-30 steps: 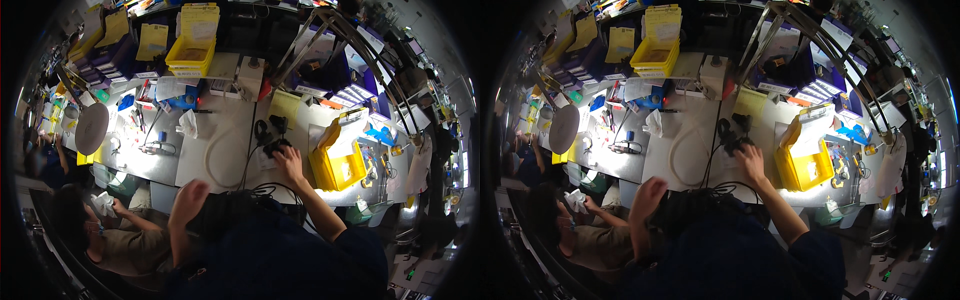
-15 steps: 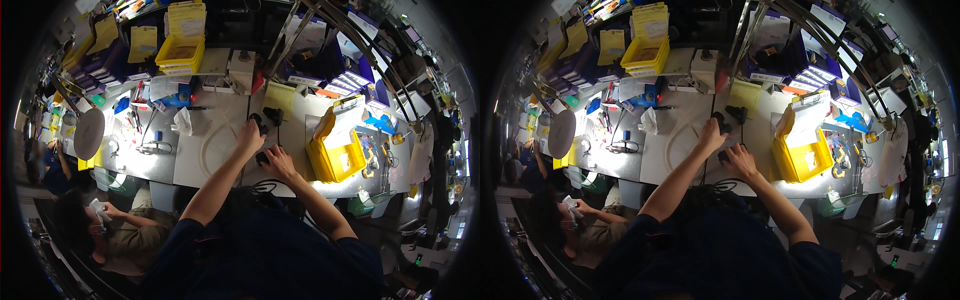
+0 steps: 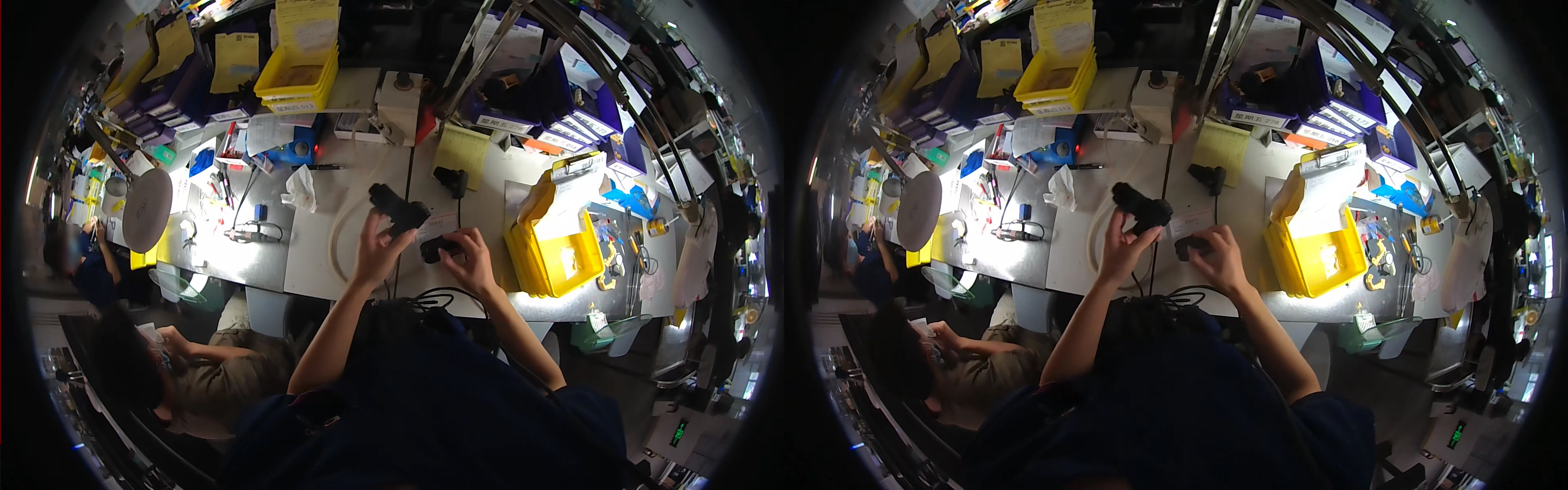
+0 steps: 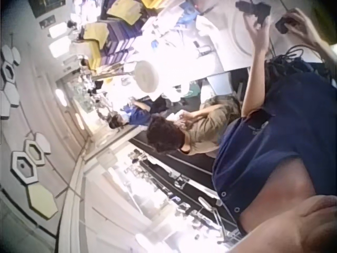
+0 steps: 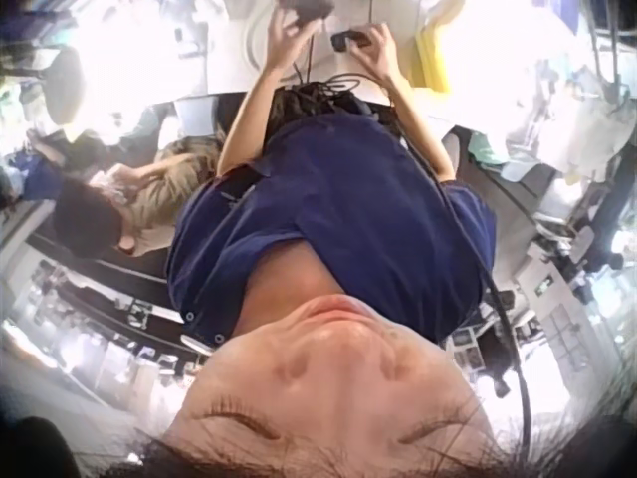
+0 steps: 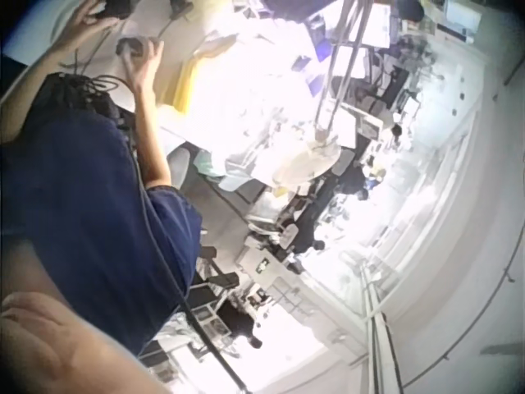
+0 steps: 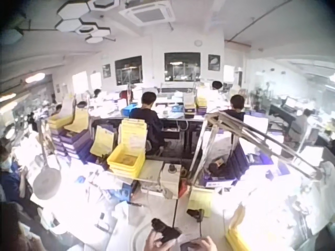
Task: The recorder uses a rotary tool to grind and finish a small dental crown part at a workbench in a lab environment.
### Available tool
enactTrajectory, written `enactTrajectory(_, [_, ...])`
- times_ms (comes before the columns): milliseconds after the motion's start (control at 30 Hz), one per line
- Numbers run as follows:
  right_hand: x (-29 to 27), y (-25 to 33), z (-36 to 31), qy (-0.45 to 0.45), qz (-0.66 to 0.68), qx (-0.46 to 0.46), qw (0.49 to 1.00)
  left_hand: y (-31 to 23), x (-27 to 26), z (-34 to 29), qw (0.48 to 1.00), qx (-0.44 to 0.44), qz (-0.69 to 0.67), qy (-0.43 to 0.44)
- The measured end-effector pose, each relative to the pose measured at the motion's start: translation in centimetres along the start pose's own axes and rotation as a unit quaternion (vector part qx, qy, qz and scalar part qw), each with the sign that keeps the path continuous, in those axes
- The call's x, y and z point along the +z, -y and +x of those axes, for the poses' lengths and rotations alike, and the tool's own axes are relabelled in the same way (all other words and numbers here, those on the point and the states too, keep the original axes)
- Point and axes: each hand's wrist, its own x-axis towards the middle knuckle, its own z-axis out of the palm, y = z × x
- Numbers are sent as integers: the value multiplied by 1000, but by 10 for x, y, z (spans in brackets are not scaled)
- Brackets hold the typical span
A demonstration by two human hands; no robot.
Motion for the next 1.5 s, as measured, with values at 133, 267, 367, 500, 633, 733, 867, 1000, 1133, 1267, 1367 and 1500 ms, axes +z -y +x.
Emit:
enactTrajectory(133, [-4, 12, -4, -34, 349, 108, 930, -38, 1, -31, 995, -67, -75, 25])
enactTrajectory(267, [-23, 56, -1, -23, 595, 141, 791, -35, 8, -53, 994, -35, -89, 47])
enactTrajectory(367, [-30, 78, 1, -9, 627, 122, 769, -37, 15, -58, 996, -14, -80, 45])
enactTrajectory(500, [-29, 100, -2, -48, 495, 63, 866, -38, 15, -60, 995, -22, -43, 85])
enactTrajectory(633, [-26, 101, -4, -35, 364, -8, 931, -37, 15, -63, 996, -3, -23, 86])
enactTrajectory(733, [-33, 108, 0, -27, 257, -9, 966, -36, 14, -65, 995, -15, -56, 81])
enactTrajectory(867, [-43, 115, 3, 21, 152, -16, 988, -42, 18, -66, 997, 2, 10, 74])
enactTrajectory(1000, [-37, 113, 2, -6, 55, 63, 996, -40, 21, -69, 997, 13, 44, 63])
enactTrajectory(1133, [-32, 122, 0, -20, 41, 73, 996, -44, 24, -70, 991, 41, 106, 64])
enactTrajectory(1267, [-27, 113, -10, -23, 213, 134, 968, -48, 24, -70, 991, 33, 115, 54])
enactTrajectory(1367, [-30, 123, -11, -4, 219, 99, 971, -46, 23, -69, 996, 12, 86, 31])
enactTrajectory(1500, [-31, 125, -12, -8, 221, 91, 971, -41, 17, -69, 994, 44, 85, 50])
